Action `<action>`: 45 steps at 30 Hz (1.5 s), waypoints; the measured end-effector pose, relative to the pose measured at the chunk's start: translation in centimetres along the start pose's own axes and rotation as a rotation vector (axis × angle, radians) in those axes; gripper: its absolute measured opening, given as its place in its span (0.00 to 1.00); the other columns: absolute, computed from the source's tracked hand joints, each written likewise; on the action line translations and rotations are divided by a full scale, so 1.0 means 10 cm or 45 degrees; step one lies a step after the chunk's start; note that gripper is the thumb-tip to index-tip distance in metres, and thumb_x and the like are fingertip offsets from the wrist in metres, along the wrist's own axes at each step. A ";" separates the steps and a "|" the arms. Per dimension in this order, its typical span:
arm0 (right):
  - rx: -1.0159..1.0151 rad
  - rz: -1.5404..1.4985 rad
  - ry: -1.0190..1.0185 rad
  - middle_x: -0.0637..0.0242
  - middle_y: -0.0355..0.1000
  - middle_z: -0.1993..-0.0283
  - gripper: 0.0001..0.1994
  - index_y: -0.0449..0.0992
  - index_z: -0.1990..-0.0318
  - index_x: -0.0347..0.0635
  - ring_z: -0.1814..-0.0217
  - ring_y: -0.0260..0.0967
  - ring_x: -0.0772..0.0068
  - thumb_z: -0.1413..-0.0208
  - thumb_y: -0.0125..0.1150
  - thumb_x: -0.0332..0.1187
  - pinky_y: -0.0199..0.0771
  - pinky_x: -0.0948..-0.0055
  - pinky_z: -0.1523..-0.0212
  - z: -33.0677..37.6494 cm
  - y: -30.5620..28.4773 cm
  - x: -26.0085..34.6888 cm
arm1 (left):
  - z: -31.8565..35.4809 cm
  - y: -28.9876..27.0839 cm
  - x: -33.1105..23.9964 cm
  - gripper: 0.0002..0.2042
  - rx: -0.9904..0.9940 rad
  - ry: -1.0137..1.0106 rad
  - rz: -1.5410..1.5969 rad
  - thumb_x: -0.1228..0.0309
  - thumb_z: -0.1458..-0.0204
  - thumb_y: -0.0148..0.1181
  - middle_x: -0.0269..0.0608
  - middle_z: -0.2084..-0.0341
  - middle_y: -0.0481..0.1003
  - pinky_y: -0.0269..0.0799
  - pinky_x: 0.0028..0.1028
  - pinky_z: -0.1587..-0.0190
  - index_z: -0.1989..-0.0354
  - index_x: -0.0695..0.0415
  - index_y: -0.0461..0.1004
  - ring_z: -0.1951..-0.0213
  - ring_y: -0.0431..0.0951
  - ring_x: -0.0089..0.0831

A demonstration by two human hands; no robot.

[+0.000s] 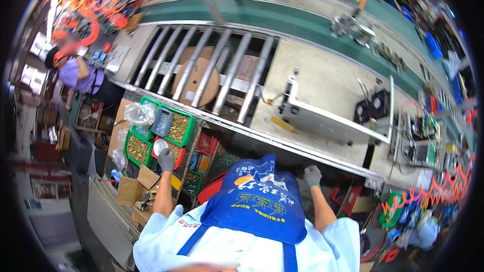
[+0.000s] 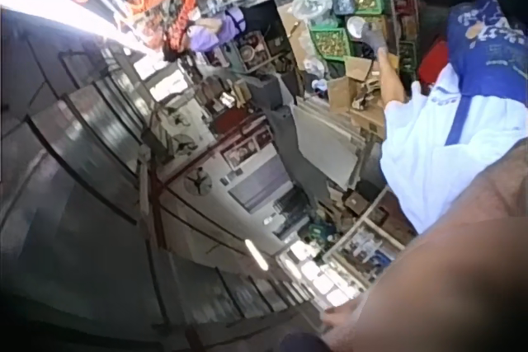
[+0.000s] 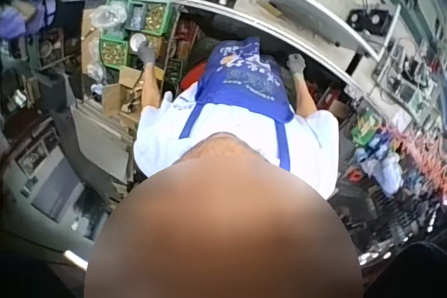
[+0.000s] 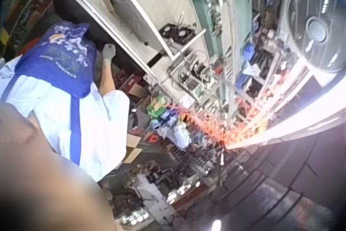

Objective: Assemble a solar power inverter by attaching components like fans and circuit boards to a metal frame using power tools.

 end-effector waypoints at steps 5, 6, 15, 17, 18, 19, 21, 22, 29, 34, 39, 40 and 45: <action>-0.223 0.605 -0.429 0.53 0.75 0.66 0.13 0.76 0.64 0.41 0.61 0.73 0.51 0.52 0.57 0.41 0.71 0.58 0.60 -0.06 -0.38 0.20 | 0.33 0.98 -1.65 0.11 0.534 -0.171 0.782 0.75 0.51 0.58 0.41 0.71 0.79 0.73 0.24 0.64 0.60 0.65 0.78 0.70 0.77 0.25; -0.170 0.480 -0.285 0.53 0.75 0.65 0.14 0.76 0.64 0.41 0.60 0.73 0.51 0.52 0.57 0.41 0.71 0.58 0.59 -0.11 -0.43 0.07 | 0.49 1.14 -2.15 0.11 0.593 0.045 0.695 0.75 0.51 0.58 0.42 0.69 0.79 0.74 0.24 0.64 0.60 0.66 0.77 0.69 0.78 0.25; -0.247 -0.067 0.061 0.62 0.74 0.75 0.11 0.76 0.64 0.36 0.75 0.73 0.74 0.50 0.60 0.34 0.73 0.72 0.71 0.09 -1.06 -0.30 | 2.56 2.90 -5.30 0.08 1.169 0.926 0.695 0.71 0.56 0.58 0.51 0.72 0.78 0.73 0.34 0.62 0.68 0.60 0.79 0.68 0.79 0.43; -0.312 0.023 0.006 0.62 0.75 0.74 0.11 0.76 0.64 0.36 0.73 0.74 0.73 0.50 0.60 0.35 0.73 0.72 0.70 0.12 -1.37 -0.33 | 2.89 3.19 -5.67 0.08 1.205 1.005 0.654 0.71 0.55 0.58 0.52 0.72 0.78 0.72 0.37 0.61 0.69 0.60 0.80 0.66 0.78 0.47; -0.357 0.086 0.056 0.61 0.75 0.73 0.11 0.76 0.64 0.37 0.71 0.74 0.72 0.50 0.61 0.35 0.73 0.72 0.68 0.13 -1.56 -0.41 | 3.01 3.34 -5.81 0.08 1.229 1.010 0.642 0.71 0.55 0.58 0.52 0.72 0.78 0.72 0.37 0.61 0.69 0.60 0.80 0.66 0.78 0.47; -0.379 0.149 0.015 0.59 0.76 0.70 0.11 0.76 0.64 0.37 0.67 0.74 0.69 0.50 0.60 0.36 0.73 0.70 0.65 0.12 -1.73 -0.41 | 3.11 3.50 -5.90 0.08 1.262 1.029 0.603 0.71 0.54 0.57 0.52 0.71 0.77 0.72 0.38 0.60 0.68 0.59 0.79 0.65 0.78 0.47; -0.480 0.243 -0.040 0.54 0.76 0.67 0.10 0.77 0.66 0.40 0.62 0.75 0.56 0.51 0.59 0.37 0.74 0.63 0.60 0.09 -2.27 -0.44 | 3.29 3.78 -6.10 0.08 1.322 1.051 0.544 0.70 0.53 0.57 0.52 0.70 0.77 0.71 0.39 0.59 0.68 0.59 0.79 0.64 0.77 0.48; -0.550 0.309 -0.133 0.52 0.75 0.66 0.09 0.77 0.66 0.41 0.62 0.75 0.54 0.50 0.59 0.37 0.74 0.60 0.60 0.10 -2.57 -0.39 | 3.35 3.89 -6.18 0.09 1.290 1.087 0.474 0.69 0.52 0.56 0.53 0.69 0.77 0.71 0.40 0.58 0.66 0.58 0.79 0.63 0.76 0.49; -0.627 1.200 0.079 0.51 0.73 0.62 0.11 0.73 0.66 0.39 0.59 0.72 0.49 0.50 0.58 0.38 0.74 0.53 0.58 -0.17 -3.92 -0.62 | 3.44 4.06 -6.28 0.08 1.180 1.251 0.443 0.68 0.49 0.53 0.55 0.68 0.75 0.70 0.43 0.60 0.65 0.57 0.77 0.64 0.75 0.53; -0.316 1.227 0.516 0.50 0.72 0.53 0.17 0.76 0.59 0.38 0.50 0.71 0.50 0.52 0.59 0.41 0.73 0.55 0.52 -0.26 -4.14 -1.17 | 3.28 3.88 -6.22 0.12 1.075 1.176 0.437 0.70 0.49 0.53 0.52 0.64 0.76 0.69 0.40 0.54 0.58 0.58 0.77 0.59 0.75 0.49; -0.111 1.006 0.760 0.46 0.72 0.50 0.22 0.78 0.56 0.38 0.47 0.71 0.49 0.56 0.61 0.43 0.70 0.57 0.45 -0.46 -4.20 -1.71 | 3.09 3.78 -6.16 0.11 1.049 0.983 0.588 0.71 0.49 0.53 0.52 0.66 0.76 0.71 0.40 0.58 0.59 0.57 0.78 0.63 0.76 0.48; -0.087 1.007 0.749 0.46 0.72 0.50 0.22 0.78 0.56 0.38 0.47 0.71 0.49 0.56 0.61 0.43 0.70 0.57 0.45 -0.55 -4.20 -1.80 | 3.07 3.74 -6.15 0.11 1.020 1.001 0.594 0.71 0.49 0.53 0.52 0.66 0.76 0.71 0.40 0.58 0.59 0.57 0.78 0.63 0.76 0.48; -0.038 0.584 0.852 0.49 0.74 0.58 0.20 0.77 0.60 0.35 0.57 0.75 0.56 0.57 0.63 0.42 0.77 0.59 0.62 -0.80 -4.15 -2.42 | 2.90 3.66 -5.90 0.13 1.166 0.725 0.495 0.67 0.45 0.53 0.44 0.77 0.75 0.69 0.29 0.72 0.60 0.63 0.78 0.78 0.73 0.28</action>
Point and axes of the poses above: each hand's wrist, its own z-axis away from the middle knuckle, its own y-axis out of the palm, x = y × z, the point moved 10 cm from there along -z, towards the middle knuckle
